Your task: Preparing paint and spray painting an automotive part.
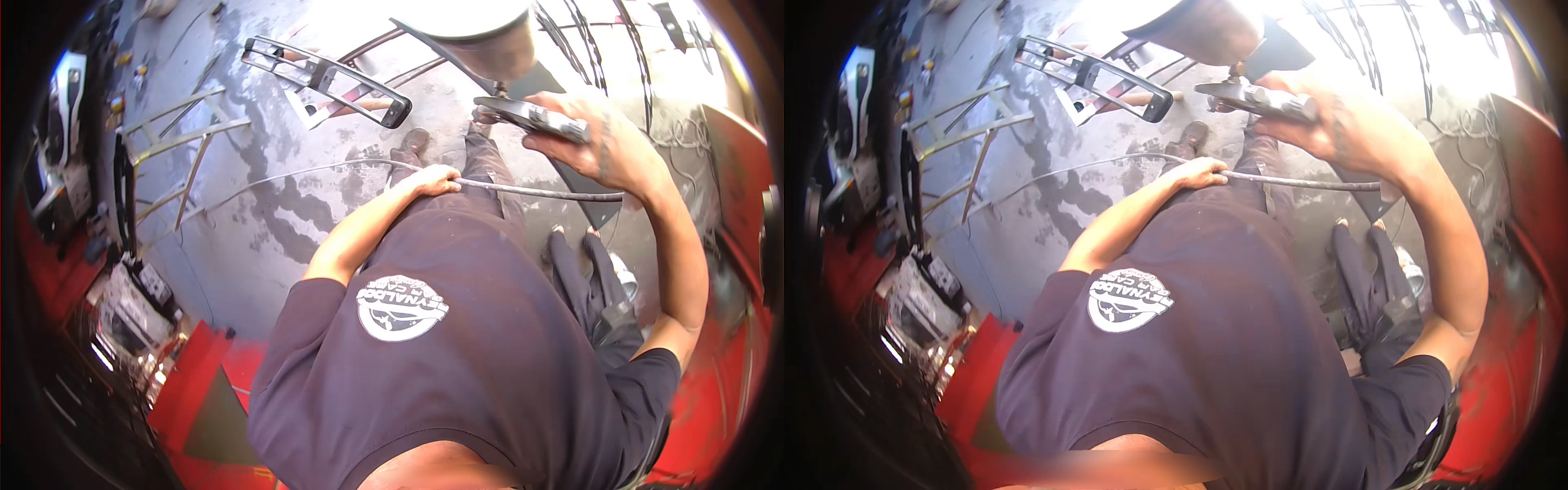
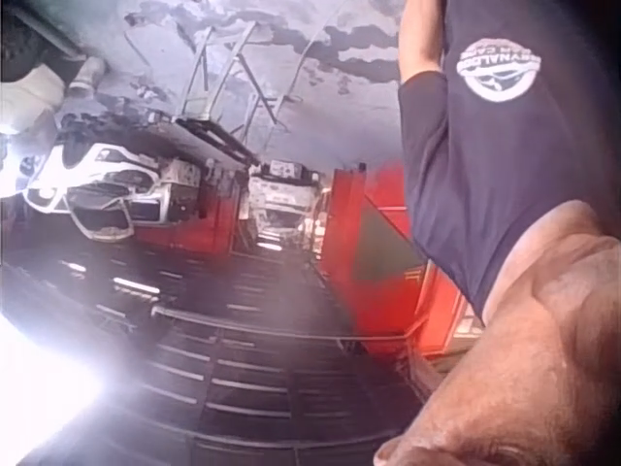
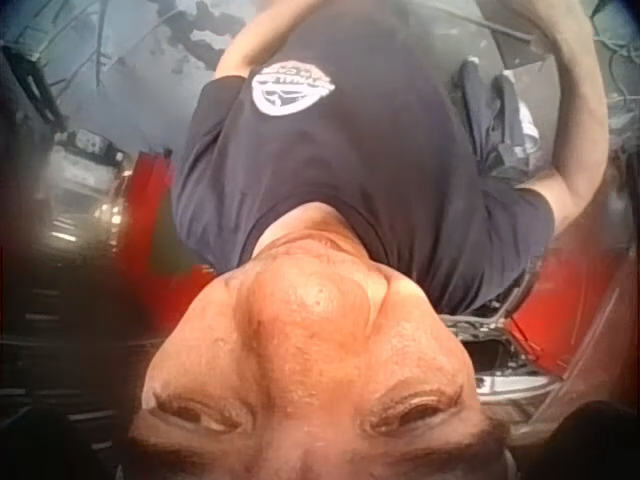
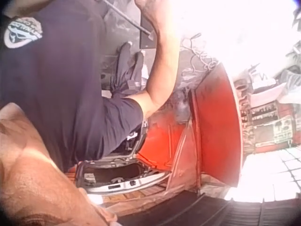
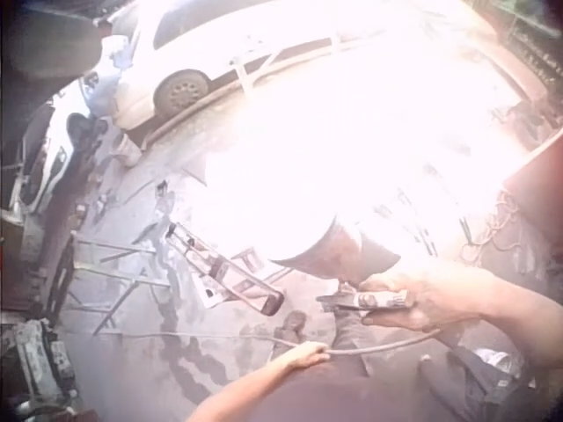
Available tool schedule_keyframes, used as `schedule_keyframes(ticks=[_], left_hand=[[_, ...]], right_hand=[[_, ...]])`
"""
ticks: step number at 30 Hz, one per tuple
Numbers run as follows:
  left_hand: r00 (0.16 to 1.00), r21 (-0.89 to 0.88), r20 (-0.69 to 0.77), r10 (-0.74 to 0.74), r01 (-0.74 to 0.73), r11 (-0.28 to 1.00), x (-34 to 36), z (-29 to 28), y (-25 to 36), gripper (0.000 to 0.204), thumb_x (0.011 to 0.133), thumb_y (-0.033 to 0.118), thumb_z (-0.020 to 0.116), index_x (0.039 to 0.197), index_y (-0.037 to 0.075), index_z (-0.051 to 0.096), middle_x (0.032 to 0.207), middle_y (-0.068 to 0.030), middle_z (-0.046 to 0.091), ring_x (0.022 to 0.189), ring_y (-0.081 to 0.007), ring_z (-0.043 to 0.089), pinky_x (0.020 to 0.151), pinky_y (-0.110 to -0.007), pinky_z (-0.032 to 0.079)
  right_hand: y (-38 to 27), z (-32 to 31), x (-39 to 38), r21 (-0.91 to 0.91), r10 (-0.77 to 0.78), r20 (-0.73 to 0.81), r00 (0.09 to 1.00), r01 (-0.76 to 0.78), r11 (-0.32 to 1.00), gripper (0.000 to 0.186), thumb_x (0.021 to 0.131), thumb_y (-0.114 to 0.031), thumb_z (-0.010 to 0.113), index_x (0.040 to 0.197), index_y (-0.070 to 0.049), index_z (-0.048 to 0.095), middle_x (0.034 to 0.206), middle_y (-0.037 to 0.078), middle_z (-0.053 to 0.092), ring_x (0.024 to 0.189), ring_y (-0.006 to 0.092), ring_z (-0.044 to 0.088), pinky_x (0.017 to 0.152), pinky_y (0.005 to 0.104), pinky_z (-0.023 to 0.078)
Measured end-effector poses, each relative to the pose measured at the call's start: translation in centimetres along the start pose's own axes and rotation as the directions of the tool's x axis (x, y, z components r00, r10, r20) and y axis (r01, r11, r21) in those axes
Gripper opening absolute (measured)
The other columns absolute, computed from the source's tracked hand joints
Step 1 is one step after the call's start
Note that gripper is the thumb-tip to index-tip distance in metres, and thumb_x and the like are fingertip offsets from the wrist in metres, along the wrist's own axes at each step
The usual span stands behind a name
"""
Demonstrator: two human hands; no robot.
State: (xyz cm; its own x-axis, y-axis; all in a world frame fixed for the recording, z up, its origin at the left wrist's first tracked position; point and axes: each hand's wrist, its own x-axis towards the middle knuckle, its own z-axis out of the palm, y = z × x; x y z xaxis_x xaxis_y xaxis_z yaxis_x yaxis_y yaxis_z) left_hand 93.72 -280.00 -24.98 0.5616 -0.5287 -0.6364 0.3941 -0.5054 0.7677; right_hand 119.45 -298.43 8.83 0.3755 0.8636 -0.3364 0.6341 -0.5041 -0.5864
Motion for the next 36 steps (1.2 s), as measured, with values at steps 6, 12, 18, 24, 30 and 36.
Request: schedule_keyframes(ticks=[6, 12, 18, 24, 30, 36], left_hand=[[0.958, -0.17, -0.279, -0.067, 0.02, 0.985, -3.9, 1.9, 5.6, 0.027, 0.096, 0.017, 0.067, 0.118, 0.001, 0.068, 0.097, -0.019, 0.072, 0.091, -0.0293, 0.068, 0.083, -0.04, 0.051], [0.873, -0.124, -0.435, -0.223, 0.187, 0.974, -7.6, 4.5, 8.7, 0.029, 0.093, 0.014, 0.067, 0.12, 0.003, 0.069, 0.105, -0.0226, 0.071, 0.101, -0.0395, 0.067, 0.09, -0.044, 0.051], [0.801, -0.136, -0.539, -0.26, 0.222, 0.965, -7.2, 6.0, 9.8, 0.023, 0.091, 0.014, 0.069, 0.112, 0.006, 0.072, 0.09, -0.0178, 0.07, 0.092, -0.0382, 0.066, 0.086, -0.047, 0.051], [0.77, 0.009, -0.637, 0.029, -0.03, 1.0, -4.9, 5.7, 10.1, 0.023, 0.084, 0.007, 0.071, 0.106, 0.005, 0.072, 0.09, -0.0156, 0.071, 0.093, -0.0378, 0.066, 0.084, -0.047, 0.051], [0.738, 0.018, -0.674, 0.019, -0.009, 1.0, -5.5, 6.1, 10.4, 0.023, 0.082, 0.005, 0.073, 0.106, 0.007, 0.072, 0.091, -0.0138, 0.071, 0.093, -0.0363, 0.066, 0.084, -0.046, 0.051], [0.695, -0.185, -0.696, -0.178, 0.066, 0.981, -8.6, 7.1, 12.2, 0.022, 0.089, 0.01, 0.07, 0.109, 0.004, 0.071, 0.096, -0.0165, 0.069, 0.099, -0.0359, 0.064, 0.09, -0.045, 0.048]], right_hand=[[5.9, 0.1, 10.4, 0.216, -0.248, -0.1, 0.964, 0.264, 0.94, 0.041, 0.093, -0.034, 0.075, 0.123, -0.008, 0.063, 0.107, 0.018, 0.067, 0.103, 0.036, 0.065, 0.09, 0.0448, 0.05], [4.3, 1.5, 20.4, 0.102, -0.33, -0.311, 0.891, 0.376, 0.921, 0.033, 0.091, -0.034, 0.071, 0.107, -0.005, 0.073, 0.084, 0.019, 0.073, 0.07, 0.0334, 0.069, 0.065, 0.0476, 0.055], [7.3, 1.8, 17.2, 0.127, -0.296, -0.118, 0.948, 0.31, 0.942, 0.036, 0.09, -0.035, 0.072, 0.103, -0.002, 0.074, 0.082, 0.021, 0.072, 0.069, 0.0349, 0.069, 0.064, 0.0484, 0.055], [10.5, -0.8, 8.7, 0.202, -0.252, 0.129, 0.959, 0.224, 0.953, 0.049, 0.091, -0.039, 0.079, 0.127, -0.009, 0.065, 0.113, 0.02, 0.068, 0.105, 0.0352, 0.066, 0.093, 0.0432, 0.051], [9.6, 0.8, 13.7, 0.187, -0.276, 0.146, 0.95, 0.248, 0.951, 0.048, 0.09, -0.04, 0.08, 0.122, -0.007, 0.065, 0.111, 0.02, 0.069, 0.103, 0.0359, 0.066, 0.093, 0.0432, 0.051], [4.8, 2.3, 24.9, -0.019, -0.319, -0.22, 0.922, 0.323, 0.946, 0.039, 0.09, -0.037, 0.073, 0.103, 0.0, 0.073, 0.081, 0.022, 0.071, 0.069, 0.0357, 0.069, 0.064, 0.0487, 0.054]])
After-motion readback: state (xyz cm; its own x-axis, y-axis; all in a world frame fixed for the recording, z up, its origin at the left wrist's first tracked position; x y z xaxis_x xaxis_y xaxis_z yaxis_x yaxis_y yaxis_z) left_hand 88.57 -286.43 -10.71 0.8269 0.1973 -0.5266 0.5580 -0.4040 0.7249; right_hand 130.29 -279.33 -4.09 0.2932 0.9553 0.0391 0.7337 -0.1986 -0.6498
